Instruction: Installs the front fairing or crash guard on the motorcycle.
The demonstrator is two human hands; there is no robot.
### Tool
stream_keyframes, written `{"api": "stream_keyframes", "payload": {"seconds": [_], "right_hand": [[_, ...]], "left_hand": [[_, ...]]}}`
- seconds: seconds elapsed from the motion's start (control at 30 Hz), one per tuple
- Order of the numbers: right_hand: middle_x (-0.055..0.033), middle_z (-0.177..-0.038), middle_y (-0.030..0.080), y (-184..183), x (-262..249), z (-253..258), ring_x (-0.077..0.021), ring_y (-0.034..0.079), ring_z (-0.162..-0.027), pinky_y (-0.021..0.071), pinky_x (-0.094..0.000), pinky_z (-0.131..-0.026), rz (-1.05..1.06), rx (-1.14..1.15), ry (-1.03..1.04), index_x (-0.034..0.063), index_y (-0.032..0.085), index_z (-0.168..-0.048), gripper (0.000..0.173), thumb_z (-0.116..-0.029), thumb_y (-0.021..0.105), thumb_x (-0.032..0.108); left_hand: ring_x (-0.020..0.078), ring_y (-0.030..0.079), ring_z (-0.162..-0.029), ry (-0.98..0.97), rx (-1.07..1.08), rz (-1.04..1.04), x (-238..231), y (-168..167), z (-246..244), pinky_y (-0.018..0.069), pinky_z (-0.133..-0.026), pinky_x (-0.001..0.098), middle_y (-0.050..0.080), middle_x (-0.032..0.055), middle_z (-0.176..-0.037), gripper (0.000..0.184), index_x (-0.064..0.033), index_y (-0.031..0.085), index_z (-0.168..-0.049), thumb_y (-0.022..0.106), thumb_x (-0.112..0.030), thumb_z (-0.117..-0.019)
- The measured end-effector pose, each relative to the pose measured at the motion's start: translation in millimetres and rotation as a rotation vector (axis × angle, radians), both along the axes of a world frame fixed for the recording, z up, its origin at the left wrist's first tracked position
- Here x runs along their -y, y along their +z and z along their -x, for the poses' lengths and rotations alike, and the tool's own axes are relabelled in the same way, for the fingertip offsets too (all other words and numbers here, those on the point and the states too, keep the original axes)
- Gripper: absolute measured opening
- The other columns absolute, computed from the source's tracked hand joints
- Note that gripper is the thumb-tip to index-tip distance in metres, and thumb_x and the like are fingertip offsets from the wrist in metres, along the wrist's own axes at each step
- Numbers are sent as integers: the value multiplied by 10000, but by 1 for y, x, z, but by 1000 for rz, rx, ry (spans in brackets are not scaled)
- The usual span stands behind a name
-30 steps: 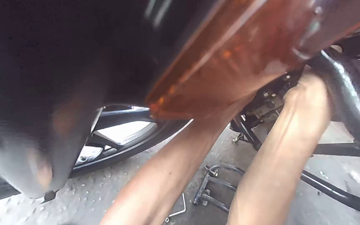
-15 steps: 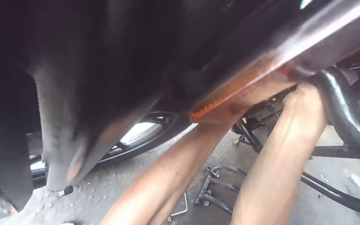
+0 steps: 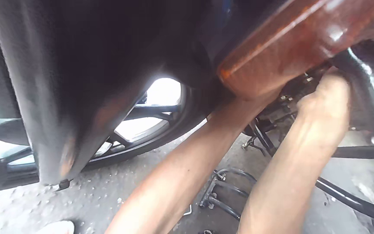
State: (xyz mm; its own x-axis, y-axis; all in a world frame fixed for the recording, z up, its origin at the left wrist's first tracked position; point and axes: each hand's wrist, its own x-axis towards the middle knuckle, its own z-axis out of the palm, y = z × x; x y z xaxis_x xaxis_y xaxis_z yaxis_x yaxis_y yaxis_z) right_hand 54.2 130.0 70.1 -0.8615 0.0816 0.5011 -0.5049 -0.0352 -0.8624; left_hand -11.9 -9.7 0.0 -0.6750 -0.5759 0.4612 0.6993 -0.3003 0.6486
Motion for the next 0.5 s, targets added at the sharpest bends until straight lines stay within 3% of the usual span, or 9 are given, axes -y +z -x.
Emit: {"api": "stream_keyframes", "payload": {"seconds": [0.1,0.17,0.27,0.33,0.4,0.5], "right_hand": [[-76,-1066,686,-7,-15,25,-194,684,-995,601,-431,-849,12,82,125,97,594,-1240,304,-1014,615,299],[-84,-1138,689,-15,-15,23,-210,681,-1068,600,-457,-899,-5,29,121,94,585,-1289,356,-1002,631,300],[-78,-1071,686,-20,-1,-4,-176,673,-1011,592,-393,-862,-2,-104,34,46,602,-1184,214,-993,600,143],[-45,-1092,683,-19,7,-28,-110,652,-1052,553,-318,-940,-33,-148,12,24,629,-1167,180,-1003,573,73],[-43,-1118,687,-20,6,-30,-91,650,-1079,538,-294,-976,-74,-181,37,3,639,-1180,203,-985,602,49],[-33,-1071,713,-25,5,-25,-93,678,-1043,559,-296,-964,-72,-248,80,6,659,-1142,178,-972,634,50]], "left_hand": [[266,696,-1015,24,2,0,-3,1,-2,612,-833,502,696,131,-1116,442,-89,695,-1169,592,-492,-1021],[262,706,-1017,23,3,-4,-4,2,-5,620,-844,505,705,129,-1111,448,-88,700,-1164,599,-499,-1016],[247,687,-977,33,1,-40,-9,4,-9,602,-816,498,694,114,-1061,461,-95,700,-1139,607,-525,-1003],[259,682,-1089,13,-10,-26,-11,4,-12,591,-904,531,695,109,-1157,487,-111,696,-1193,595,-547,-1001],[274,673,-1145,5,-25,-27,-12,6,-13,579,-946,550,696,118,-1205,515,-97,700,-1204,582,-557,-1005],[270,696,-1073,8,0,-16,-11,8,-11,593,-901,542,714,125,-1117,553,-75,712,-1137,556,-589,-1005]]}}
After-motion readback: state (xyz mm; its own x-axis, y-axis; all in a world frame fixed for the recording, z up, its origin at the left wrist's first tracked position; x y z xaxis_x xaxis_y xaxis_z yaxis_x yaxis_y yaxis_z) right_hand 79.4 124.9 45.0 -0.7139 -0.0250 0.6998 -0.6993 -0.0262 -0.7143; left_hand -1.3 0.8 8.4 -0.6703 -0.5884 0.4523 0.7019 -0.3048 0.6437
